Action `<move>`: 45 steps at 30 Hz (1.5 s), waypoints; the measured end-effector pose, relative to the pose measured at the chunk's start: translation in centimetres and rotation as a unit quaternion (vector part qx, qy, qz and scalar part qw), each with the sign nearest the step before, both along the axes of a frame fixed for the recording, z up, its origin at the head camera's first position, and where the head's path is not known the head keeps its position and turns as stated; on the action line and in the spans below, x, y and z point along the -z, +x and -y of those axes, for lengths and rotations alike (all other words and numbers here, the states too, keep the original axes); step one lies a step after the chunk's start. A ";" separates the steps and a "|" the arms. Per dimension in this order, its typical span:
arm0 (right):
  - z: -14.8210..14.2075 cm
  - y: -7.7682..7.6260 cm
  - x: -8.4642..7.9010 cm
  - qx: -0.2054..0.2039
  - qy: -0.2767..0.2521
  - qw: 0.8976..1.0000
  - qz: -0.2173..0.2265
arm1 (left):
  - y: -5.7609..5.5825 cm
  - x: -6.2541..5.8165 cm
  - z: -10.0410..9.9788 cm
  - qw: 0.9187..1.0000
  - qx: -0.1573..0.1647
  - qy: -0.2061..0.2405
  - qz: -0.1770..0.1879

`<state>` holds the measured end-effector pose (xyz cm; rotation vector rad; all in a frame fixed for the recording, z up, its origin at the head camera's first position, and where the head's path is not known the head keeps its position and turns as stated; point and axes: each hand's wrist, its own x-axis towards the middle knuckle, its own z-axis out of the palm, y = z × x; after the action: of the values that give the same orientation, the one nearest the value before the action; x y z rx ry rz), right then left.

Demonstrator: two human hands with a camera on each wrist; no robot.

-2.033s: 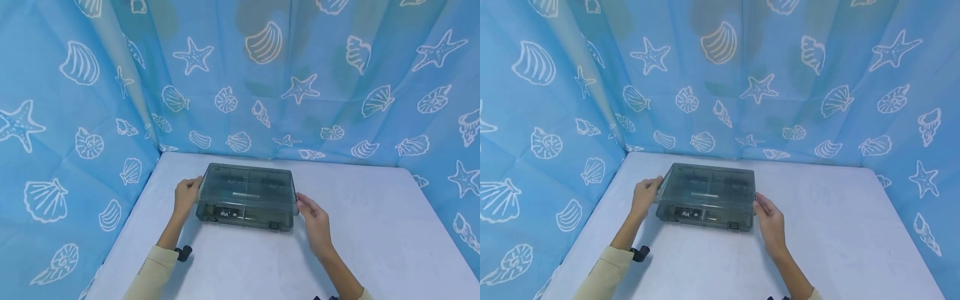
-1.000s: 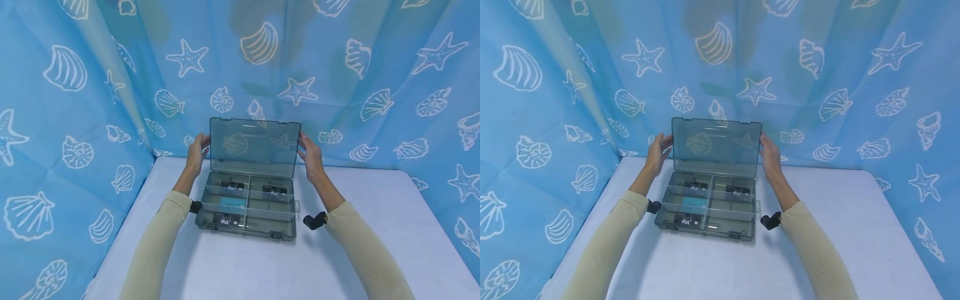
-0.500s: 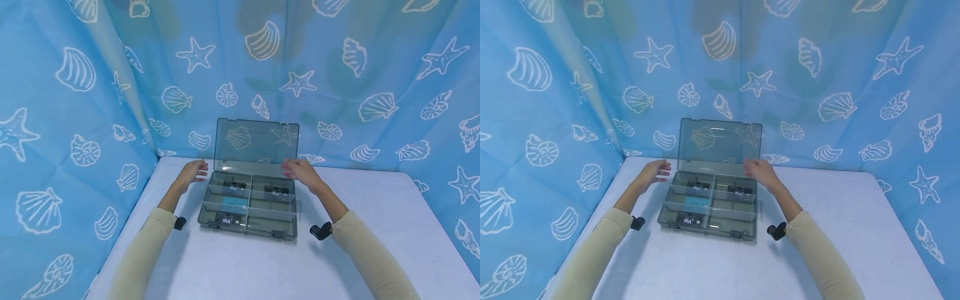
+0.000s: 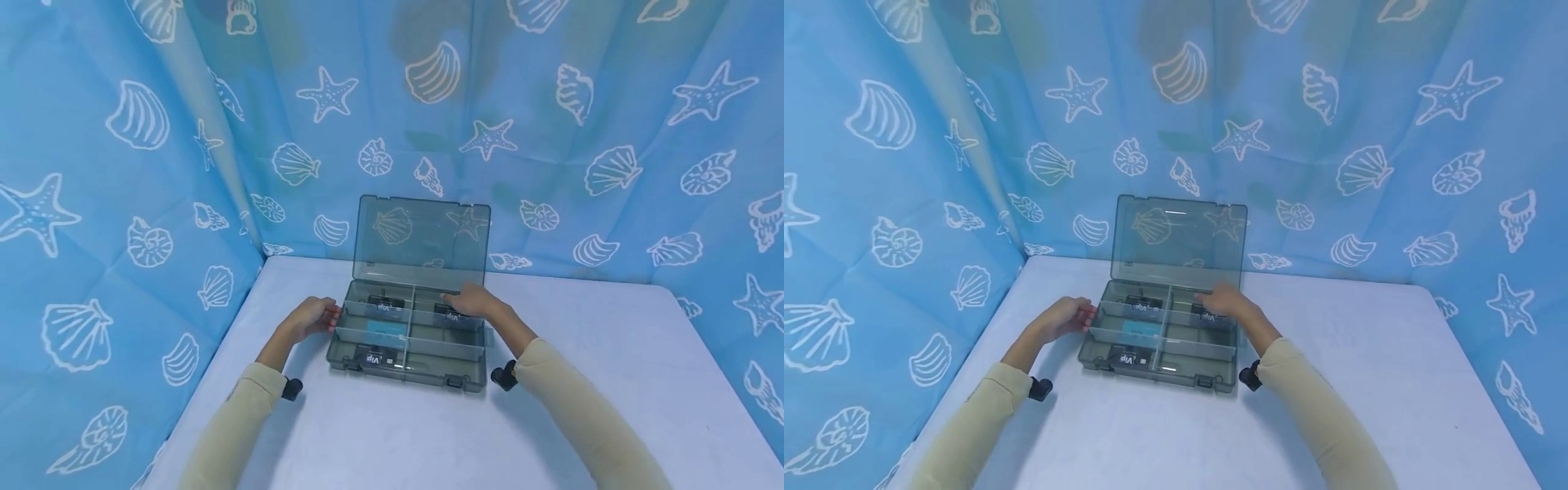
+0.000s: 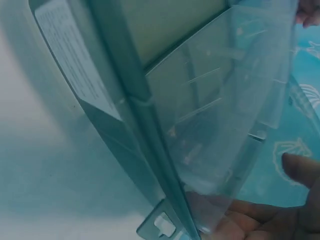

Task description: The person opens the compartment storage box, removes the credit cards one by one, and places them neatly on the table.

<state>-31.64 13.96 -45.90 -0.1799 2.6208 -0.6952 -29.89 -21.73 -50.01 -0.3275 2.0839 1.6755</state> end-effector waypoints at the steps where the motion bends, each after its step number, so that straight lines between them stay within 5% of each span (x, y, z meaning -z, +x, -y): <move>1: 0.2 0.0 0.1 -0.002 0.012 1.000 0.000 | 0.0 0.2 0.0 1.000 -0.004 0.007 0.004; 6: 0.8 0.1 0.5 0.006 0.005 1.000 -0.005 | -0.1 1.0 0.0 0.999 -0.032 0.012 0.020; 14: 0.7 0.0 0.9 0.062 -0.134 0.989 0.032 | 0.2 1.3 -0.1 0.999 -0.043 0.015 0.010; 17: 0.3 -0.2 1.1 0.096 -0.195 0.974 0.065 | 0.3 1.2 -0.1 0.999 -0.046 0.019 0.009; 23: -0.3 -0.8 1.4 0.157 -0.316 0.927 0.127 | 0.3 0.8 0.0 0.999 -0.047 0.018 0.002; 26: -0.5 -0.9 1.8 0.173 -0.335 0.918 0.127 | 0.3 0.8 0.1 0.999 -0.050 0.021 0.003; 28: -0.6 -0.8 2.1 0.173 -0.326 0.923 0.110 | 0.3 0.9 0.1 0.998 -0.051 0.024 0.004; 35: -0.2 -0.4 3.3 0.130 -0.223 0.966 0.003 | 0.5 1.4 0.0 0.998 -0.058 0.013 -0.007; 45: 0.2 0.2 3.4 0.159 -0.239 0.957 -0.033 | 0.9 2.1 -0.5 0.996 -0.066 -0.048 -0.044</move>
<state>-31.44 13.77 -49.32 0.0846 2.5200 -1.4548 -28.96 -21.22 -52.15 -0.4395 2.2560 1.6956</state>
